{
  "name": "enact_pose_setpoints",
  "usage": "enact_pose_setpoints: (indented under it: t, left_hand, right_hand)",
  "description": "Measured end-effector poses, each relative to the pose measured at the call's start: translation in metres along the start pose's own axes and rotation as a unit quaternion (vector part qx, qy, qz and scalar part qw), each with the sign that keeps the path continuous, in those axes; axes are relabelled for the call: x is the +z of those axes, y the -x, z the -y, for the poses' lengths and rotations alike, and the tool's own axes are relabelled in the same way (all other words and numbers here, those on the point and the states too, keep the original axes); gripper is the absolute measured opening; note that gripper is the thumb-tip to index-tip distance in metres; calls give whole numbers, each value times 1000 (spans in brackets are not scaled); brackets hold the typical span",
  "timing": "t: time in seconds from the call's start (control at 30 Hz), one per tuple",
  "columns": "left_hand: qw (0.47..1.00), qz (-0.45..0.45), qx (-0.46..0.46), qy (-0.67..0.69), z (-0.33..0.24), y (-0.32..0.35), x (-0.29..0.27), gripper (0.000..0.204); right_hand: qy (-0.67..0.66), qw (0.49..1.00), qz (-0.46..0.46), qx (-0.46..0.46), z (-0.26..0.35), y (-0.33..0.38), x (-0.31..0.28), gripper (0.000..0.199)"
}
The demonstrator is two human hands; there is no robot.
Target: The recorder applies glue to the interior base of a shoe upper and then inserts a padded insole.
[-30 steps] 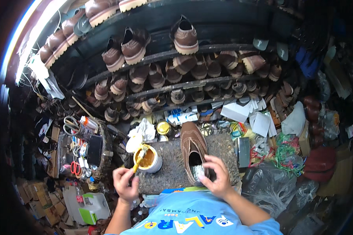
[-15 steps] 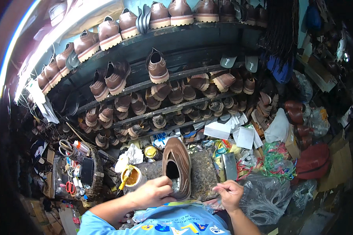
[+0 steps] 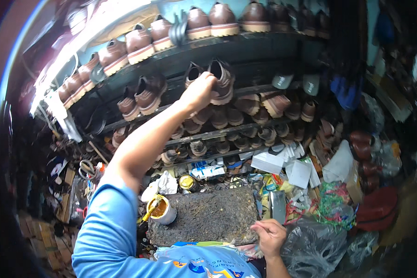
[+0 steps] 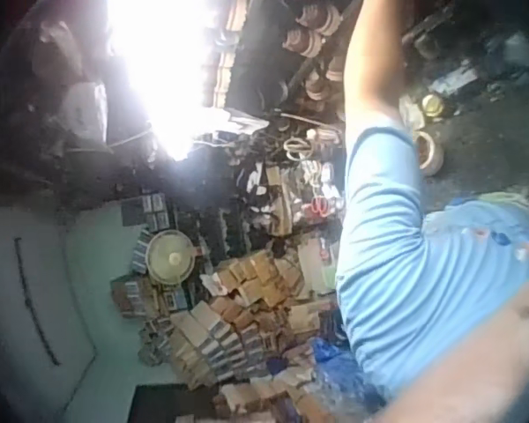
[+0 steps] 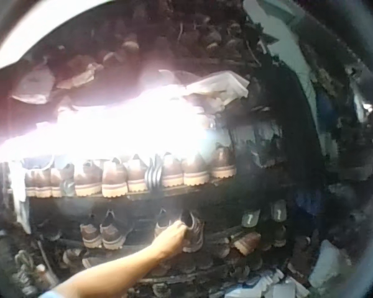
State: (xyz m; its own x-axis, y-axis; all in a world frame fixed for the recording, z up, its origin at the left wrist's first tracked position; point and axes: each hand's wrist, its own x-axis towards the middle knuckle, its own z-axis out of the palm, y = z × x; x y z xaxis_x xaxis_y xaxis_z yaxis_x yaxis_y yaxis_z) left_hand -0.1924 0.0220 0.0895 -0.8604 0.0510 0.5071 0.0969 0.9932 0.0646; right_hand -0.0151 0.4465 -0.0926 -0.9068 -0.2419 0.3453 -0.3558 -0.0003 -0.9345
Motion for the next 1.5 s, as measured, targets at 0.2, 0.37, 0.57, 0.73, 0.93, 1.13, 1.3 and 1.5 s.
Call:
enact_pose_setpoints:
  t: [0.2, 0.37, 0.57, 0.73, 0.93, 1.13, 1.3, 1.5]
  left_hand:
    - [997, -48, -50, 23, -23, -6, 2, 43]
    - [859, -456, 65, -223, 45, 38, -123, 10]
    - [818, -331, -378, -280, 184, 94, -219, 50]
    - [851, -290, -297, -321, 231, 160, -263, 44]
    - [843, -377, -374, 79, 69, 220, -250, 36]
    - [630, -312, -388, 595, -76, 327, -143, 39]
    - [410, -165, -443, 780, -153, 376, -102, 51]
    - [560, -162, -364, 727, -135, 369, -107, 42]
  right_hand:
    - [20, 991, -117, 69, -54, 14, -43, 21]
    - [45, 982, -138, 121, -59, -2, -77, 15]
    - [134, 987, -30, -83, 1, -92, -52, 20]
    - [95, 941, 138, -293, 118, -198, 80, 42]
    - [44, 961, 170, -214, 160, -303, 176, 71]
    - [192, 954, -30, -229, 194, -402, 286, 101]
    - [128, 960, -88, -231, 195, -418, 320, 59]
    - [50, 840, -140, -522, 162, -342, 263, 33]
